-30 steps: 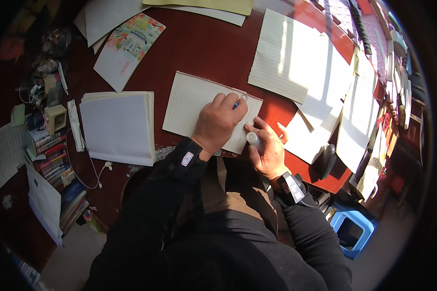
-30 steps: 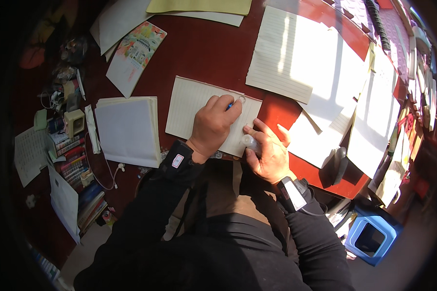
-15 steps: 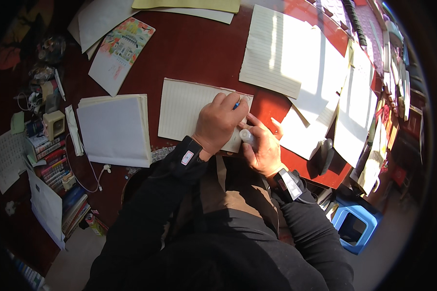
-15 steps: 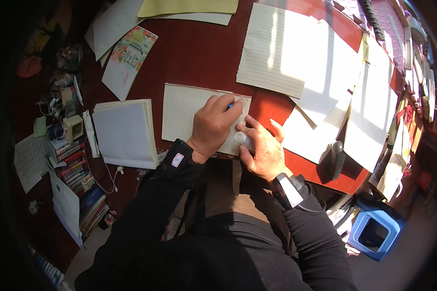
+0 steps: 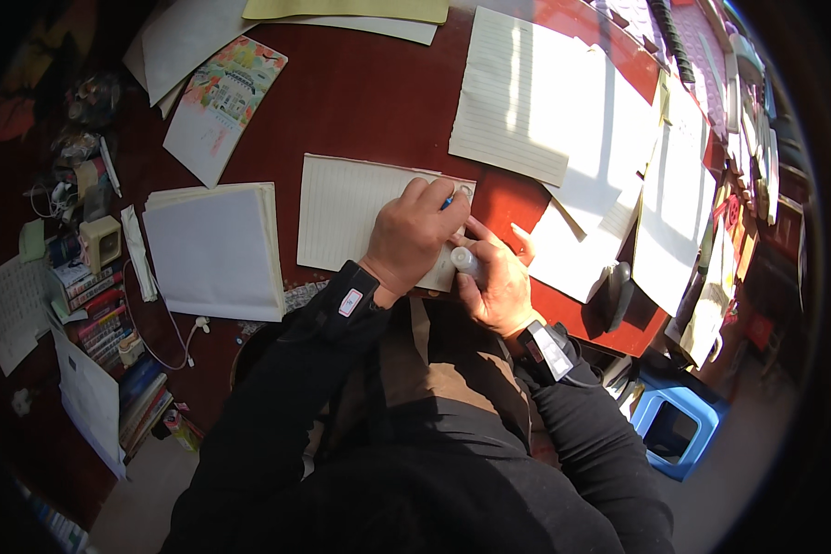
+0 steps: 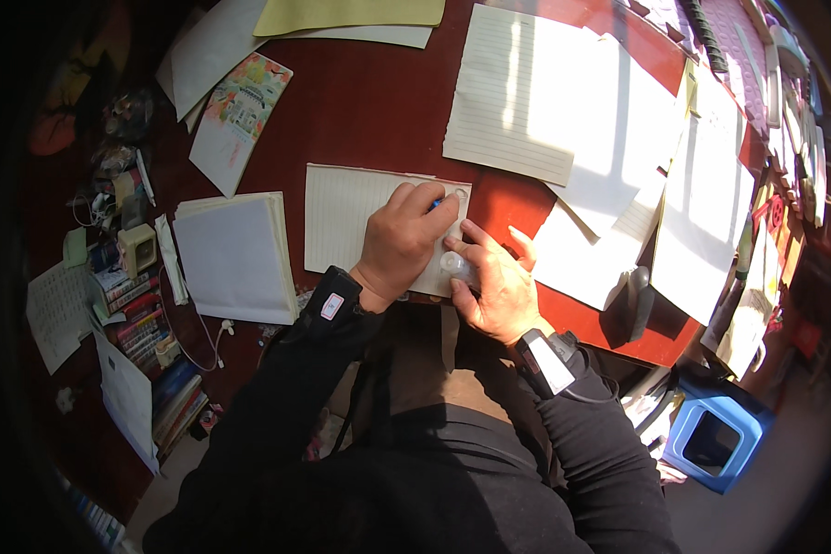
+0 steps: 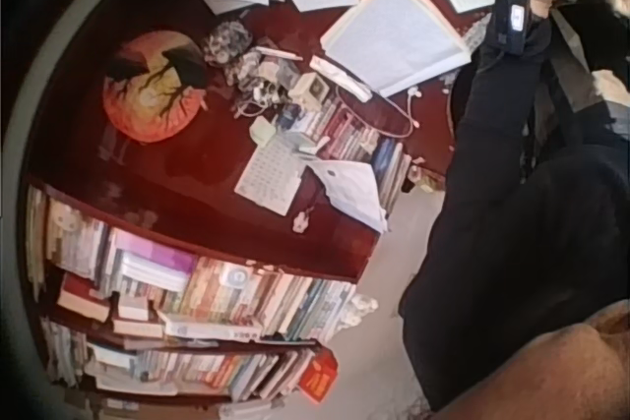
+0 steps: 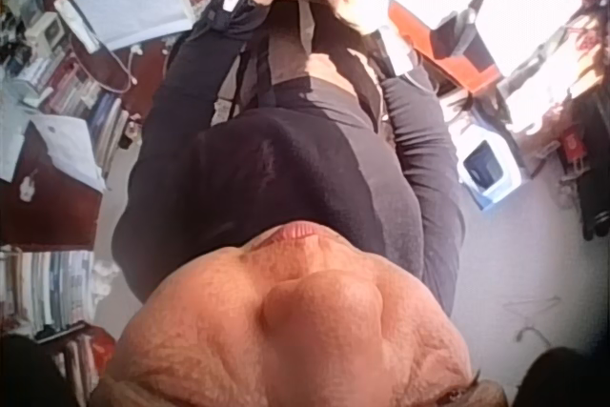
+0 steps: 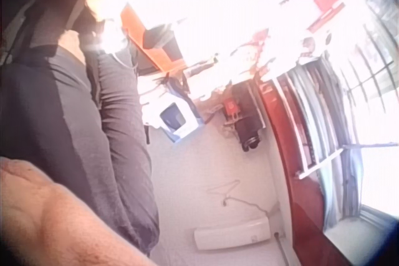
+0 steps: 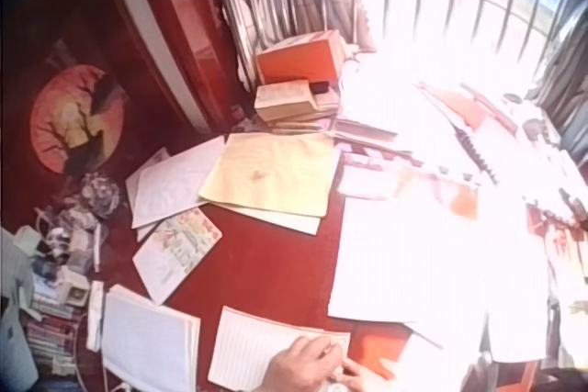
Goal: The person applies glue to the spine of a folded stack of lined paper, presses it to set, then inserts the glued block into a gray cardstock cover and closes it. The person handles paper, glue, and a cardstock cover on a cluttered desk.
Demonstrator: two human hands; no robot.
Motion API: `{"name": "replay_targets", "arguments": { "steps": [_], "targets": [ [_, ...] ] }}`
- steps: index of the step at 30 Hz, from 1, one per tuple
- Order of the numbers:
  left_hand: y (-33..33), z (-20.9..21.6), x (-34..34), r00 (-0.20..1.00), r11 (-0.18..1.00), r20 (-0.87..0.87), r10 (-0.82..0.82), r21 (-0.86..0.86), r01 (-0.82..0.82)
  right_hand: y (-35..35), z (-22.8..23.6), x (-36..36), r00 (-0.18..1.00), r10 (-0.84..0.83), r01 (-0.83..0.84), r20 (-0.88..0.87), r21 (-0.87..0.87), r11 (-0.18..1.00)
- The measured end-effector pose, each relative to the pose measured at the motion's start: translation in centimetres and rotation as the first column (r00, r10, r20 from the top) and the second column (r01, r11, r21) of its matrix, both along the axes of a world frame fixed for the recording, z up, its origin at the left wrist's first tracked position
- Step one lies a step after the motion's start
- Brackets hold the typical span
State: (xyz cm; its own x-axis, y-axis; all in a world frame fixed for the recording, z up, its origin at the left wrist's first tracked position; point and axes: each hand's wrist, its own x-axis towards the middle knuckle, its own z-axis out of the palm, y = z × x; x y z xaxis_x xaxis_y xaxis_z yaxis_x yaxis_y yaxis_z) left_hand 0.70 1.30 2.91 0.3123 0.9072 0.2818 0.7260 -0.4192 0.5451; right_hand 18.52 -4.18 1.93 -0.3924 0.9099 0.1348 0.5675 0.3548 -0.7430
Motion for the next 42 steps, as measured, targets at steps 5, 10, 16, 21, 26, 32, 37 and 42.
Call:
{"name": "replay_targets", "arguments": {
  "steps": [5,10,16,21,26,32,37,42],
  "targets": [
    [0.3,-0.5,0.3,0.999,1.0,0.031,-0.028,0.006,0.028,-0.1,-0.1,0.0,1.0,-0.01,0.01,0.008,-0.009,1.0],
    [0.1,-0.3,0.4,1.0,1.0,0.02,0.012,-0.029,-0.011,-0.1,-0.1,0.0,1.0,-0.01,0.01,0.014,-0.029,1.0],
    [-1.3,0.1,-2.8,0.985,0.985,0.054,0.162,0.055,-0.165,-0.1,-0.1,-0.1,1.0,-0.001,0.002,0.018,-0.034,0.999],
    [-2.4,-0.3,-8.5,0.888,0.888,-0.044,0.457,0.075,-0.454,0.0,0.0,-0.2,1.0,0.005,-0.005,0.013,-0.017,1.0],
    [-2.4,-1.1,-10.5,0.855,0.858,-0.076,0.514,0.063,-0.51,0.0,0.1,-0.3,0.999,0.004,-0.003,0.038,-0.026,1.0],
    [-1.9,-1.3,-10.9,0.864,0.867,-0.079,0.498,0.042,-0.496,-0.2,-0.2,-0.2,0.999,0.01,-0.009,0.043,-0.02,1.0],
    [-2.2,-1.2,-11.4,0.874,0.876,-0.078,0.48,0.091,-0.474,-0.2,-0.3,-0.2,0.998,0.016,-0.016,0.059,-0.003,1.0],
    [-1.9,-1.3,-11.5,0.869,0.873,-0.088,0.488,0.041,-0.486,-0.2,-0.4,-0.1,0.998,0.02,-0.02,0.061,-0.003,1.0]
  ]
}}
